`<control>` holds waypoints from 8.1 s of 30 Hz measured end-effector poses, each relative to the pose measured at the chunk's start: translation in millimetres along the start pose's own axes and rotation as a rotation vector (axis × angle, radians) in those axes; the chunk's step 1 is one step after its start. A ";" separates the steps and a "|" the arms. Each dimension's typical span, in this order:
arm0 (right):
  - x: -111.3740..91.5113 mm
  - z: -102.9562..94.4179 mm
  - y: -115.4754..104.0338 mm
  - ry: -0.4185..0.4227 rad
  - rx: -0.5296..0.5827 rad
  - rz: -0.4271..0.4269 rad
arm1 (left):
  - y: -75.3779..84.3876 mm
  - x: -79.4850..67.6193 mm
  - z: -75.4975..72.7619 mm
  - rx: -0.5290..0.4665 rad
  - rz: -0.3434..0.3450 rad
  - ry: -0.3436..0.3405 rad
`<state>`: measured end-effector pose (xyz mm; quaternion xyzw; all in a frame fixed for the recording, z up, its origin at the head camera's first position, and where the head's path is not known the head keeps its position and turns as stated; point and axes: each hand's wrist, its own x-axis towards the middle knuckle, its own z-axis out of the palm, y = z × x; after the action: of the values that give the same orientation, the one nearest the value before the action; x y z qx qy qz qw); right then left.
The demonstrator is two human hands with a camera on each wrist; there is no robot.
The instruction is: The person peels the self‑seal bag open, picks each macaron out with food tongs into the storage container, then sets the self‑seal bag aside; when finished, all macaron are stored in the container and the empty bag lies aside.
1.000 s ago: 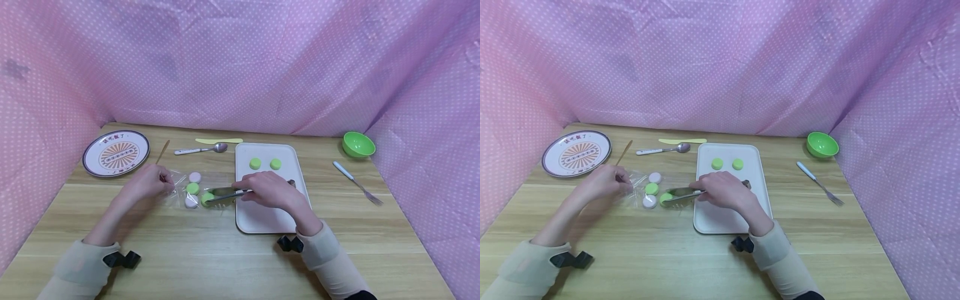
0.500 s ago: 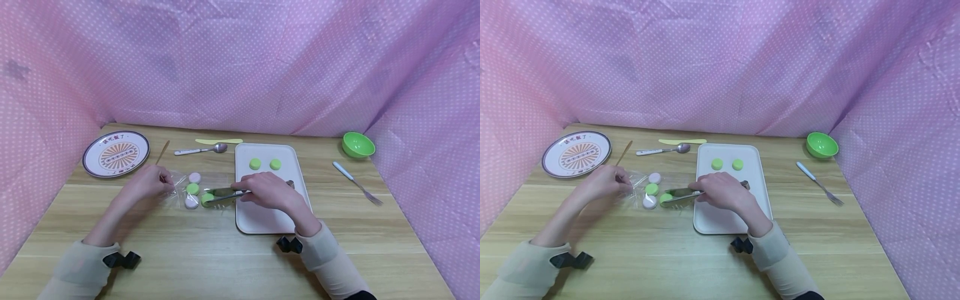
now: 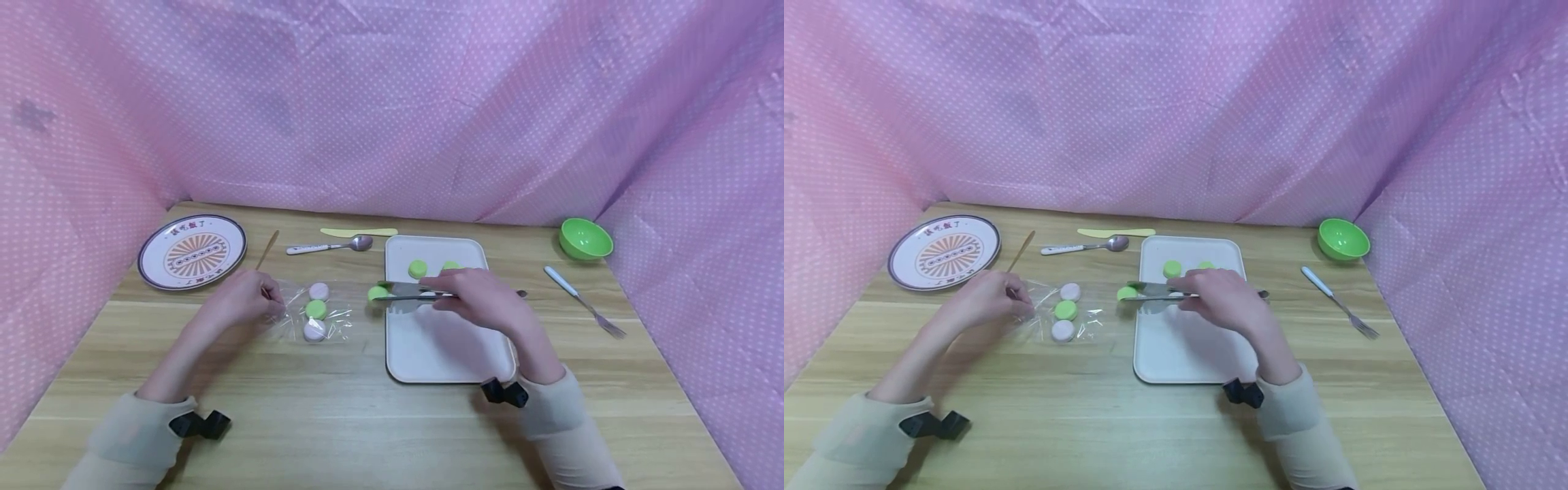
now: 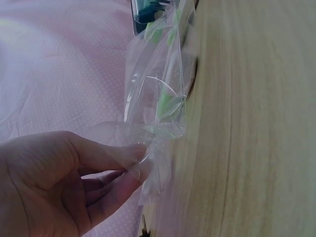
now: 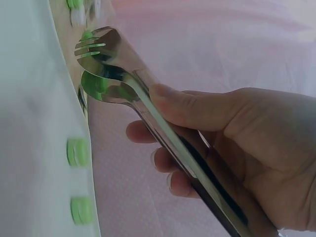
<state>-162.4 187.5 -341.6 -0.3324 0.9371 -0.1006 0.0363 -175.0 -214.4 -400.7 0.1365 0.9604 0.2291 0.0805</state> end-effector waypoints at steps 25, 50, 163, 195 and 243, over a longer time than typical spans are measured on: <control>-40.7 -1.3 53.4 0.013 -0.010 0.122 | 1.8 0.4 0.2 -0.018 -0.016 -0.037; -36.4 5.4 51.0 -0.003 -0.050 0.133 | 0.1 2.2 2.0 -0.008 -0.008 -0.046; 60.6 32.2 -50.2 -0.046 -0.065 -0.112 | -3.8 7.6 12.5 0.004 0.026 -0.058; 29.4 18.0 -20.8 -0.009 -0.059 -0.015 | 1.4 5.7 12.4 -0.024 0.042 -0.061; -74.3 -5.4 74.7 0.028 -0.047 0.219 | -1.9 4.2 11.0 -0.015 0.034 -0.068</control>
<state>-151.4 291.9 -352.1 -0.2273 0.9703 -0.0787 0.0264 -177.1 -210.2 -411.7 0.1599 0.9529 0.2328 0.1102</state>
